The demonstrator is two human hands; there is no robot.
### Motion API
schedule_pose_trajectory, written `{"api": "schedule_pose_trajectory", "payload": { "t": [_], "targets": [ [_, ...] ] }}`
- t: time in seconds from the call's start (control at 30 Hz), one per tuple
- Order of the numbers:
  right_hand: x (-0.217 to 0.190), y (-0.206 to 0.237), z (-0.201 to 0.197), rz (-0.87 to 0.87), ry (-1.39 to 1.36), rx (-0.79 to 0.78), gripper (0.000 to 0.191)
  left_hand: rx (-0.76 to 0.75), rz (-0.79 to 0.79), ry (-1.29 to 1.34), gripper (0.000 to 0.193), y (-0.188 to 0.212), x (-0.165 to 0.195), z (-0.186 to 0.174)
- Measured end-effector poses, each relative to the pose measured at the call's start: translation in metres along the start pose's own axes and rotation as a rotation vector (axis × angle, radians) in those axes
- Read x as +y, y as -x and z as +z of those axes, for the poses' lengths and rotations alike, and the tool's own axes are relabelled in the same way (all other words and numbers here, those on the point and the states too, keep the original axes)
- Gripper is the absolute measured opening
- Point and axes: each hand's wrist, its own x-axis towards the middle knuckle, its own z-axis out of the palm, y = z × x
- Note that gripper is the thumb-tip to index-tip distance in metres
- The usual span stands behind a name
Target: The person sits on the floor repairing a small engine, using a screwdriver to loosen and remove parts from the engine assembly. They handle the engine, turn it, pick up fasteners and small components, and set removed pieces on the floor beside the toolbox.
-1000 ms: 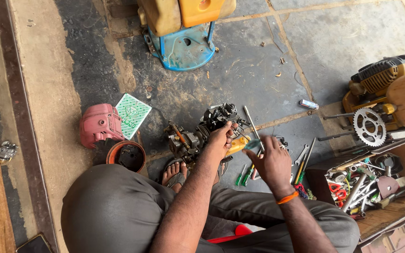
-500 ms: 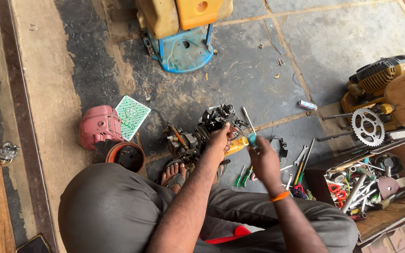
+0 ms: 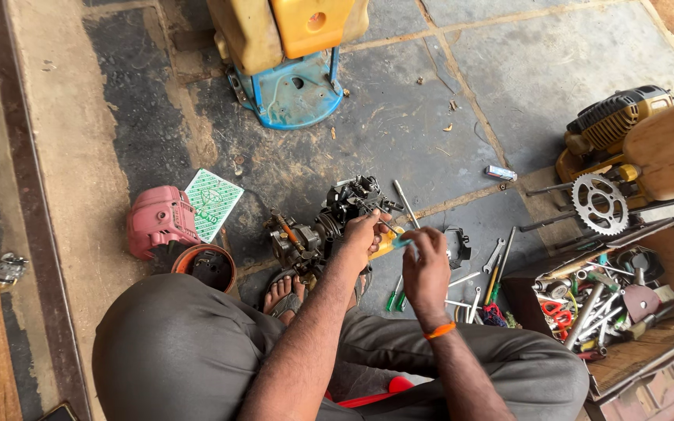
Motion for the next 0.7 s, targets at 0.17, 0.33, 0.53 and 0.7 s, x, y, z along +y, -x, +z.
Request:
{"api": "schedule_pose_trajectory", "payload": {
  "t": [0.17, 0.33, 0.53, 0.7],
  "targets": [
    [-0.018, -0.002, -0.009, -0.070, -0.106, 0.078, 0.023, 0.154, 0.045, -0.145, 0.037, -0.010, -0.009, -0.003],
    [-0.005, 0.007, -0.015, 0.116, -0.357, 0.061, 0.042, 0.072, 0.016, -0.072, 0.035, -0.025, -0.016, -0.014],
    [0.055, 0.023, 0.018, 0.526, -0.743, -0.140, 0.036, 0.032, 0.034, 0.002, 0.023, -0.043, -0.020, -0.023],
    [0.097, 0.037, 0.047, 0.588, -0.474, -0.304, 0.040, -0.047, -0.076, 0.086, 0.019, -0.049, -0.015, -0.033]
  ]
}}
